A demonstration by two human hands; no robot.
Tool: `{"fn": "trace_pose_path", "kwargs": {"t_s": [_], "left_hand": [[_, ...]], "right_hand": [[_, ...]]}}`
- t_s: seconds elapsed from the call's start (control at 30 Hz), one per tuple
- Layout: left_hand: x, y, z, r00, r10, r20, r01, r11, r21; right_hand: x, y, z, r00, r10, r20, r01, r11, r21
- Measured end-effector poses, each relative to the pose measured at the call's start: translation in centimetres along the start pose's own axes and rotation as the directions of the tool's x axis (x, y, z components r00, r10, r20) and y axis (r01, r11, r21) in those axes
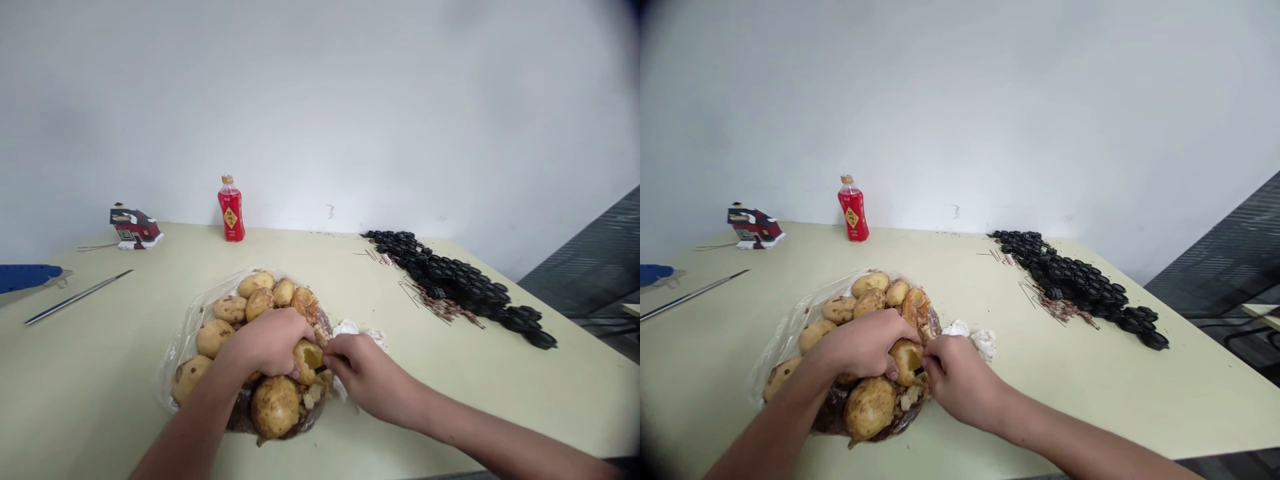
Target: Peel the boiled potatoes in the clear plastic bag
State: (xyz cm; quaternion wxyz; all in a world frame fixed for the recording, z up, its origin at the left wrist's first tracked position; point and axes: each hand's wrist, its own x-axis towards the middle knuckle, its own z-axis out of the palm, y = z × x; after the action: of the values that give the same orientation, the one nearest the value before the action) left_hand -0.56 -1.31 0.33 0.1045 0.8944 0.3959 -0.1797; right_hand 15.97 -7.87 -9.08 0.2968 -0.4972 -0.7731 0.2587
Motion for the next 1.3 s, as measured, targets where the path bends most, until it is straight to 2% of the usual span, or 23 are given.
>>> {"fn": "trace_pose_path", "kwargs": {"t_s": [0.1,0.2,0.33,0.4,0.5,0.57,0.63,0.73,0.83,0.93,1.0,1.07,1.17,1.23,1.3], "left_hand": [[0.0,-0.1,0.2,1.000,-0.016,-0.003,0.016,1.000,0.009],[0.1,-0.2,0.2,1.000,-0.015,-0.002,0.015,1.000,0.000],[0.2,-0.2,0.2,1.000,-0.019,0.014,0.019,1.000,-0.005],[0.2,-0.2,0.2,1.000,-0.007,0.008,0.007,1.000,0.000],[0.1,-0.1,0.1,1.000,-0.020,0.005,0.020,1.000,0.014],[0.1,-0.1,0.1,0.999,-0.036,0.008,0.036,0.999,0.026],[0.1,-0.1,0.1,0.999,-0.038,0.015,0.037,0.999,0.022],[0.1,-0.2,0.1,1.000,-0.017,0.016,0.017,1.000,0.002],[0.1,-0.1,0.1,1.000,-0.023,0.010,0.023,1.000,0.016],[0.1,0.0,0.1,0.999,-0.043,0.010,0.042,0.999,0.021],[0.1,0.0,0.1,0.999,-0.047,0.014,0.047,0.999,-0.008],[0.1,-0.1,0.1,0.999,-0.038,0.021,0.039,0.998,-0.047],[0.1,-0.1,0.1,0.999,-0.028,0.019,0.029,0.998,-0.052],[0.1,-0.2,0.1,0.999,-0.031,0.014,0.032,0.999,-0.031],[0.1,-0.2,0.1,0.999,-0.035,0.010,0.035,0.999,-0.026]], "right_hand": [[0.0,0.9,1.3,0.987,-0.120,-0.107,0.117,0.992,-0.040],[0.4,1.5,1.7,0.956,-0.273,-0.110,0.270,0.962,-0.041],[0.8,1.8,-0.4,0.926,-0.378,-0.019,0.378,0.920,0.102],[1.0,2.0,-1.4,0.912,-0.411,0.017,0.407,0.908,0.099],[1.6,2.4,-1.3,0.892,-0.451,-0.025,0.452,0.891,0.041],[2.0,2.6,-0.7,0.883,-0.466,-0.047,0.467,0.884,0.018],[2.3,2.7,-0.6,0.888,-0.459,-0.021,0.459,0.885,0.079],[2.3,2.7,-1.6,0.911,-0.407,0.062,0.386,0.898,0.210],[1.9,2.8,-2.4,0.927,-0.370,0.059,0.355,0.918,0.180],[1.8,2.9,-1.5,0.892,-0.449,-0.057,0.452,0.891,0.055],[1.9,2.7,-0.7,0.861,-0.502,-0.077,0.506,0.861,0.047],[2.1,2.4,-0.6,0.869,-0.494,-0.030,0.494,0.863,0.106],[2.0,2.1,-1.9,0.889,-0.452,0.071,0.439,0.887,0.139],[2.0,2.0,-2.6,0.896,-0.431,0.107,0.420,0.901,0.113],[2.1,2.1,-2.5,0.898,-0.430,0.091,0.428,0.903,0.042]]}}
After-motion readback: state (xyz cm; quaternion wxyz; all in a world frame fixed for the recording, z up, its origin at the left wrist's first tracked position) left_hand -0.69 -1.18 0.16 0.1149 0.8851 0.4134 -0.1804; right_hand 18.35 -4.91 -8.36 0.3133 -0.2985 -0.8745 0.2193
